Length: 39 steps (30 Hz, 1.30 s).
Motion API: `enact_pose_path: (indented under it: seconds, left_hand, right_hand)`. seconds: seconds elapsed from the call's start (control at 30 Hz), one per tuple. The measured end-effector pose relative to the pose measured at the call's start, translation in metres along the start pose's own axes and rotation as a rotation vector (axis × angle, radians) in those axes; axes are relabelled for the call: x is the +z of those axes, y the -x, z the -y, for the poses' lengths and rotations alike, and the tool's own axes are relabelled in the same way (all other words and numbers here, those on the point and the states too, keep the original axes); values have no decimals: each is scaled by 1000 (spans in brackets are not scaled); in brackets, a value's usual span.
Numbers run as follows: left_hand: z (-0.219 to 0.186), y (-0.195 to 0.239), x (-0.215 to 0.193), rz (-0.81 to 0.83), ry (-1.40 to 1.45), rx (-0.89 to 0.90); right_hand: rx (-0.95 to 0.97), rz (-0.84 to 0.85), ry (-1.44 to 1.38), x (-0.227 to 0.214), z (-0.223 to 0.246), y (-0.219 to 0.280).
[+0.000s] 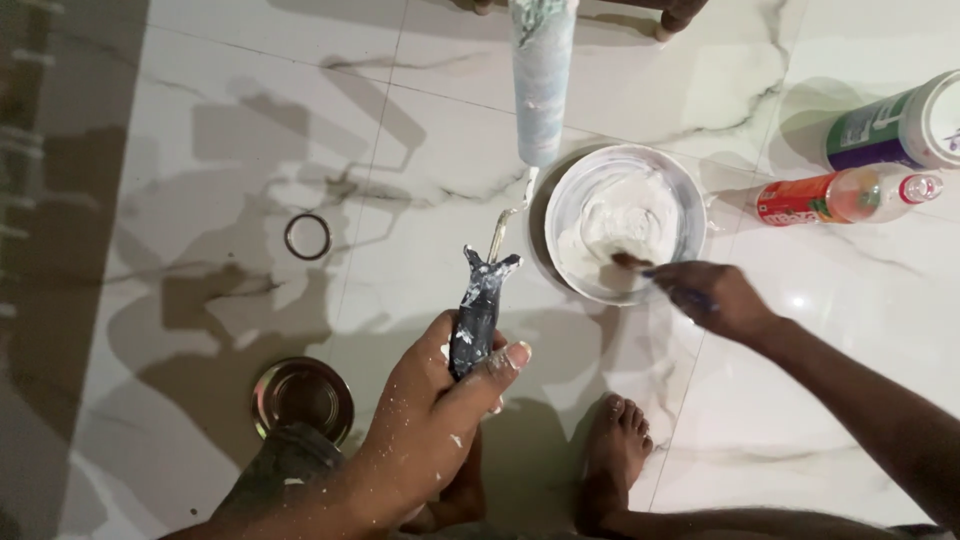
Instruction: The person sits on the floor and pours white paint from a can into a white plate, then stirs and spreads the paint in the plate using a paintbrush while holding a paint roller in the other hand. At the end they place the roller in the plate.
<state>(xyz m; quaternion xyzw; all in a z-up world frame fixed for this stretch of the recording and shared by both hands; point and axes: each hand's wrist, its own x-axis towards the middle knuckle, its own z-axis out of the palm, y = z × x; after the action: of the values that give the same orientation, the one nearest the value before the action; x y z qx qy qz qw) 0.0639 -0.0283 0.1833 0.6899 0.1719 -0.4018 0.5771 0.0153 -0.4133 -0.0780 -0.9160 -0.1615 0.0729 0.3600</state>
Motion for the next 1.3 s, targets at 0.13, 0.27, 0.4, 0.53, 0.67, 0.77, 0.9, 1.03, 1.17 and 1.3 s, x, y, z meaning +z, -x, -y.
enact_pose_path:
  seconds: [0.13, 0.27, 0.4, 0.53, 0.67, 0.77, 0.9, 1.03, 1.17, 1.3]
  left_hand:
    - [2, 0, 4, 34, -65, 94]
    - [-4, 4, 6, 46, -198, 77]
    - [-2, 3, 6, 22, -195, 93]
    - [-7, 2, 6, -22, -190, 33]
    - [-6, 2, 7, -31, -228, -10]
    - [-2, -1, 8, -11, -181, 58]
    - [2, 2, 11, 28, -153, 125]
    - [1, 3, 11, 58, -202, 119]
    - [2, 5, 9, 65, -212, 82]
    - [6, 3, 9, 82, -162, 97]
  right_hand:
    - [78, -163, -5, -29, -8, -15]
    - [83, -313, 105, -23, -24, -32]
    - [271, -282, -302, 16, -24, -39]
    - [5, -149, -75, 18, 17, -36]
    - [-88, -19, 0, 16, 15, -11]
    - [148, -186, -156, 6, -12, -2]
    - [155, -278, -95, -16, -8, -51]
    - [-2, -100, -53, 4, -8, -89]
    - [-100, 138, -122, 17, -1, -95]
    - [-205, 252, -21, 3, 1, -66]
